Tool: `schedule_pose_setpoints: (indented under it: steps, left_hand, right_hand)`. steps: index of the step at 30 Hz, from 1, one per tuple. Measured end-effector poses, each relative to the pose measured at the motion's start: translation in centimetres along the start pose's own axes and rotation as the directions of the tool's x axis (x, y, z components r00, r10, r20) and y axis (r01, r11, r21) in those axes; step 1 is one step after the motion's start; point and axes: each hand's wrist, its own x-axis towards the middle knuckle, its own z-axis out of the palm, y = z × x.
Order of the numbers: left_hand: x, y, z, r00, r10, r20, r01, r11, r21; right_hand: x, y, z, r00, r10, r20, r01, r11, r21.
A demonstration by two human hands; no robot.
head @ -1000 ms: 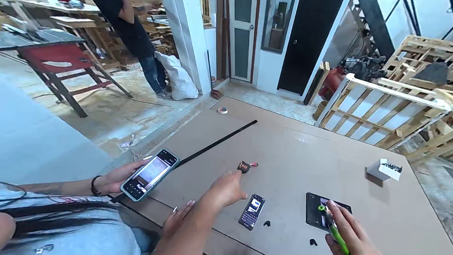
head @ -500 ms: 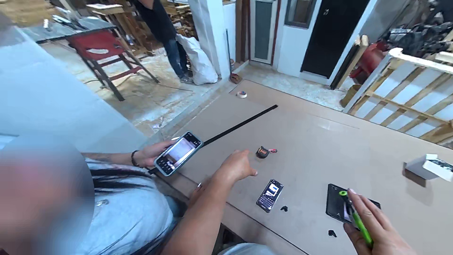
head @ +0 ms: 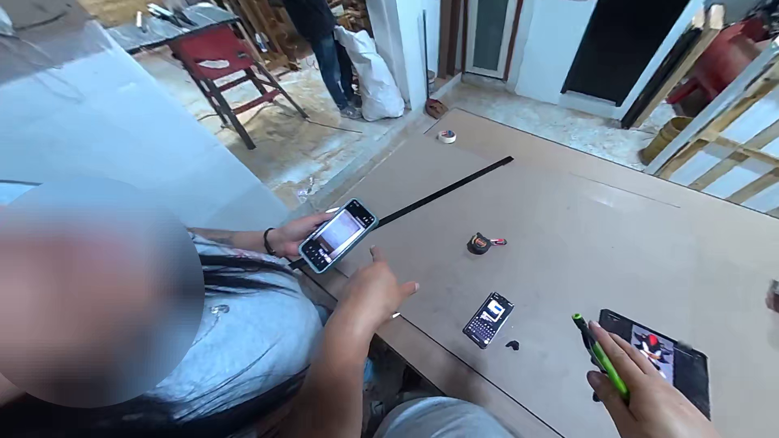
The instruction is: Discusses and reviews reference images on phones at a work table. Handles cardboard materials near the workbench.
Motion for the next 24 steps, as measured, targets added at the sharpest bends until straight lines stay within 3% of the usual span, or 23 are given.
schedule_pose_setpoints:
  steps: [4,7,14,18,24]
  left_hand:
    - [0.3,-3.0,1.2,0.994,-0.086,-0.073,0.073,0.982,-0.176]
    - [1.4,-5.2,3.0,0.976,-0.086,-0.198,0.019,0.948,-0.318]
    - [1.6,-4.3,2.6,0.984,-0.077,-0.158,0.036,0.969,-0.243]
    - [-0.5,-1.5,0.7,0.995,-0.093,-0.026,0.088,0.982,-0.167]
    - [-0.9,-1.4,-0.1,0.999,-0.014,-0.051,0.003,0.978,-0.207]
  right_hand:
    - [0.0,0.1,1.0,0.994,-0.036,0.106,0.032,0.999,0.031]
    - [0.0,0.3,1.4,0.993,-0.039,0.11,0.036,0.999,0.028]
    - [-0.2,1.0,1.9,0.992,-0.048,0.113,0.043,0.998,0.05]
    - [-0.4,2.8,1.7,0.994,-0.032,0.102,0.014,0.986,0.168]
    - [-0.9,3.7,1.3,0.994,-0.029,0.109,0.007,0.98,0.199]
